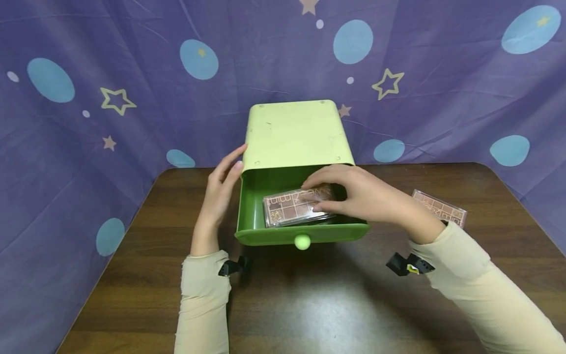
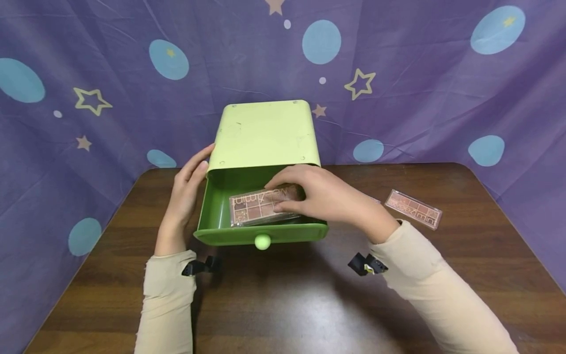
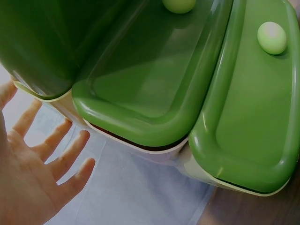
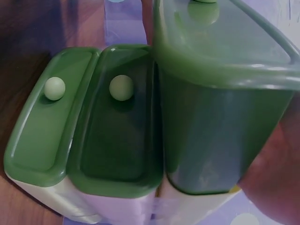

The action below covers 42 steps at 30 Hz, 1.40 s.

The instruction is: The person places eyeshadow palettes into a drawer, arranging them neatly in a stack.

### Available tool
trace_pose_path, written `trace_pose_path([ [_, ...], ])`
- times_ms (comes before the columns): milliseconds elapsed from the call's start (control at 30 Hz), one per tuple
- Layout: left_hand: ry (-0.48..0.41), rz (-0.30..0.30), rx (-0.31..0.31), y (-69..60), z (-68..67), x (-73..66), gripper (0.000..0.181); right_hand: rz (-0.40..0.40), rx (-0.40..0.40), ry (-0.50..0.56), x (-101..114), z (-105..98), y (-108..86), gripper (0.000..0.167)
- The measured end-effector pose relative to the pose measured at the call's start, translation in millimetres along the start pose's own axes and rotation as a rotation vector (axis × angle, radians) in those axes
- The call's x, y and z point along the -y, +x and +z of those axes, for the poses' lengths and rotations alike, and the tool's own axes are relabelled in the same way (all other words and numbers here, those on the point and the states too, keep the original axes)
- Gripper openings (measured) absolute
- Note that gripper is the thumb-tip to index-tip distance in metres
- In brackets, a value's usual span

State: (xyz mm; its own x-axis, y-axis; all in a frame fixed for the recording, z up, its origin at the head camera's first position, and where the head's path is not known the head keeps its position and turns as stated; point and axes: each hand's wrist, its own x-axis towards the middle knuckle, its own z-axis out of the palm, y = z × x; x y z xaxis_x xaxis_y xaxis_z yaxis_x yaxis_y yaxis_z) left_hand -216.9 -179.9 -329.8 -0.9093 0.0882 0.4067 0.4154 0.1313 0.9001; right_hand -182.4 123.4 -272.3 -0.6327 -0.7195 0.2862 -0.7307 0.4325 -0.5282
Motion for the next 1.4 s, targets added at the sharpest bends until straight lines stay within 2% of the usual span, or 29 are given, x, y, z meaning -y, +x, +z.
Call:
trace_pose_path([
  [167,-0.001,-0.002,0.003,0.3,0.2,-0.9,0.045,-0.042,-0.106,0.069,-2,-1,-13.9,0.033],
  [367,-0.002,-0.005,0.005,0.1,0.7,-0.9,0.045,-0.176,-0.281,0.105,-7,-4,-31.9,0.038],
  [467,0.002,-0.002,0.004,0.2,0.6,-0.5,0.044,-0.218,-0.349,0.117,-11,-7,-43.0,0.041],
  [533,0.003,0.003,0.004,0.2,0.5,-0.2,0.044,-0.227,-0.386,0.124,-14,-10,-51.0,0.039],
  [667,0.0,0.007,0.004,-0.2,0.1,0.2,0.044,-0.233,-0.467,0.122,-21,-14,-65.1,0.024],
  [800,-0.004,0.009,0.004,-0.5,-0.3,0.5,0.044,-0.233,-0.537,0.132,-28,-14,-76.6,0.037],
  [900,-0.008,0.014,0.005,-0.4,-0.1,0.7,0.044,-0.207,-0.55,0.13,-33,-15,-85.7,0.037],
  [1033,-0.007,0.02,0.005,0.2,0.2,0.8,0.044,-0.131,-0.542,0.093,-42,-14,-98.2,0.021],
  [1233,-0.002,0.017,0.004,0.4,-0.5,1.3,0.044,-0.006,-0.548,0.054,-62,-11,-111.7,0.041],
  [1400,0.003,0.013,0.006,0.0,-0.9,1.6,0.044,0.088,-0.542,0.05,-80,-8,-119.9,0.038],
])
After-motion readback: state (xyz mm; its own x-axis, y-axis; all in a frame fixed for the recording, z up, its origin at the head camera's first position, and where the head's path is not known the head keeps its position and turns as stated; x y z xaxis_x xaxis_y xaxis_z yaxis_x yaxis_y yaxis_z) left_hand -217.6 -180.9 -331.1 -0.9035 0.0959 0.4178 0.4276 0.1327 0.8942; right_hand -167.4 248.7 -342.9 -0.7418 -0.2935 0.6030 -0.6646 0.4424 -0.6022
